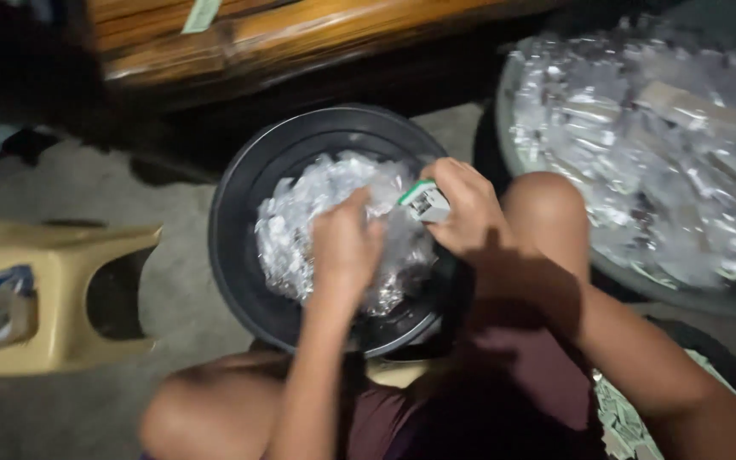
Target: Manually filling small plastic bags with silver packets and sealing them with a stapler.
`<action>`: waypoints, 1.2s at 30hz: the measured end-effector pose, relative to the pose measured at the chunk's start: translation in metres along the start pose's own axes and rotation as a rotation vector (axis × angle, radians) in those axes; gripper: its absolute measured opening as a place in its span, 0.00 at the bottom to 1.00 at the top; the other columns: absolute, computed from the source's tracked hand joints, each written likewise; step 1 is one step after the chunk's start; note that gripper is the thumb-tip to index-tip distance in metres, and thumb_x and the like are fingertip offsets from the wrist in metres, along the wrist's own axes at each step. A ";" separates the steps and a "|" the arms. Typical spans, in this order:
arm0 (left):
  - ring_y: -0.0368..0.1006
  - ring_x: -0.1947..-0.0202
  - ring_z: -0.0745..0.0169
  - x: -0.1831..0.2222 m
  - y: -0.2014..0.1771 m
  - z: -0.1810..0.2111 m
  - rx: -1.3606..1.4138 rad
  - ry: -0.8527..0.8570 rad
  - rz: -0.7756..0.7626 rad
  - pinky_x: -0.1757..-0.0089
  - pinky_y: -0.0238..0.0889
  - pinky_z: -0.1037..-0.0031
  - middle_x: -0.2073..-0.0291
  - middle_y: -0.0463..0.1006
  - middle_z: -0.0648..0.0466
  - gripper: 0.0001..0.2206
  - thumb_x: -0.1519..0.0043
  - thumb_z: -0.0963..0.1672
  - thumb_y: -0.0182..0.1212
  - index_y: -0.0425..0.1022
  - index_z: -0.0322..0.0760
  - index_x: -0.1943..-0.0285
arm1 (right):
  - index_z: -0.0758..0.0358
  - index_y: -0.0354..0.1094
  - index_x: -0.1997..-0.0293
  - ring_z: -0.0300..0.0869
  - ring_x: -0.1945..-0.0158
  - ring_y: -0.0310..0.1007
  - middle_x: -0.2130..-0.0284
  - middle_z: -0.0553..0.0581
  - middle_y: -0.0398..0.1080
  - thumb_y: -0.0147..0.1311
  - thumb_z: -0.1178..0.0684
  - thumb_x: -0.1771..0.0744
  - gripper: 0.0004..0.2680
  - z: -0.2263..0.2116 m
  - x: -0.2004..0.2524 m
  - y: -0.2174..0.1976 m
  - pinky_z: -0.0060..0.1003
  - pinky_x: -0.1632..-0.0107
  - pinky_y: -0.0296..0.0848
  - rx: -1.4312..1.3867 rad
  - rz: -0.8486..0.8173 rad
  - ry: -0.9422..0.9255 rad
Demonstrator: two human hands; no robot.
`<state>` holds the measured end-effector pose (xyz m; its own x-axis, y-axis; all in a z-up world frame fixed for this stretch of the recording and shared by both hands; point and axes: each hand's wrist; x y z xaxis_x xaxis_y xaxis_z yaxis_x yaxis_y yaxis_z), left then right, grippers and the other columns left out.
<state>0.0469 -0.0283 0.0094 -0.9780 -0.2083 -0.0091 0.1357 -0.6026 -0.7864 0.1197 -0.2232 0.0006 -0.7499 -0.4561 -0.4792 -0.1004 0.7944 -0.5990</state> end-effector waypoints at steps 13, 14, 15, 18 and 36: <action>0.81 0.60 0.36 -0.002 -0.093 0.055 1.657 -0.190 -0.292 0.61 0.78 0.56 0.46 0.77 0.28 0.36 0.41 0.43 0.67 0.54 0.37 0.23 | 0.60 0.66 0.56 0.41 0.67 0.70 0.68 0.51 0.70 0.69 0.52 0.38 0.13 -0.055 -0.039 -0.083 0.29 0.61 0.66 -0.337 -0.342 1.031; 0.81 0.60 0.36 -0.005 -0.081 0.049 1.652 -0.190 -0.281 0.61 0.78 0.56 0.46 0.77 0.28 0.36 0.41 0.43 0.67 0.54 0.37 0.23 | 0.60 0.66 0.56 0.41 0.67 0.70 0.68 0.51 0.70 0.69 0.52 0.38 0.13 -0.050 -0.036 -0.080 0.29 0.61 0.66 -0.344 -0.349 1.025; 0.70 0.43 0.34 -0.007 -0.068 0.044 1.868 -0.012 -0.370 0.47 0.71 0.52 0.36 0.67 0.28 0.29 0.35 0.51 0.61 0.61 0.44 0.25 | 0.63 0.71 0.58 0.42 0.66 0.75 0.69 0.54 0.74 0.67 0.56 0.38 0.10 -0.045 -0.031 -0.079 0.30 0.60 0.70 -0.575 -0.341 0.960; 0.58 0.27 0.29 0.004 -0.047 0.063 1.639 0.210 -0.325 0.34 0.61 0.44 0.24 0.50 0.25 0.39 0.40 0.51 0.65 0.39 0.55 0.25 | 0.65 0.74 0.56 0.45 0.65 0.76 0.67 0.57 0.77 0.62 0.61 0.38 0.08 -0.073 -0.036 -0.084 0.33 0.57 0.71 -0.857 -0.260 1.116; 0.75 0.53 0.57 -0.021 -0.009 0.056 0.499 0.148 -0.360 0.50 0.66 0.69 0.54 0.80 0.53 0.29 0.53 0.46 0.57 0.73 0.50 0.38 | 0.54 0.72 0.58 0.39 0.65 0.72 0.69 0.51 0.76 0.65 0.53 0.39 0.09 -0.029 -0.049 -0.123 0.36 0.61 0.67 0.089 -0.490 0.573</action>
<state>0.0754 -0.0621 0.0514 -0.9829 0.1613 0.0890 -0.1831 -0.9092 -0.3740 0.1498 -0.2876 0.1163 -0.8578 -0.4494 0.2493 -0.4749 0.5078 -0.7188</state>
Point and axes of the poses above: each hand's wrist, its own x-axis away from the middle knuckle, its own y-axis out of the palm, z = x × y
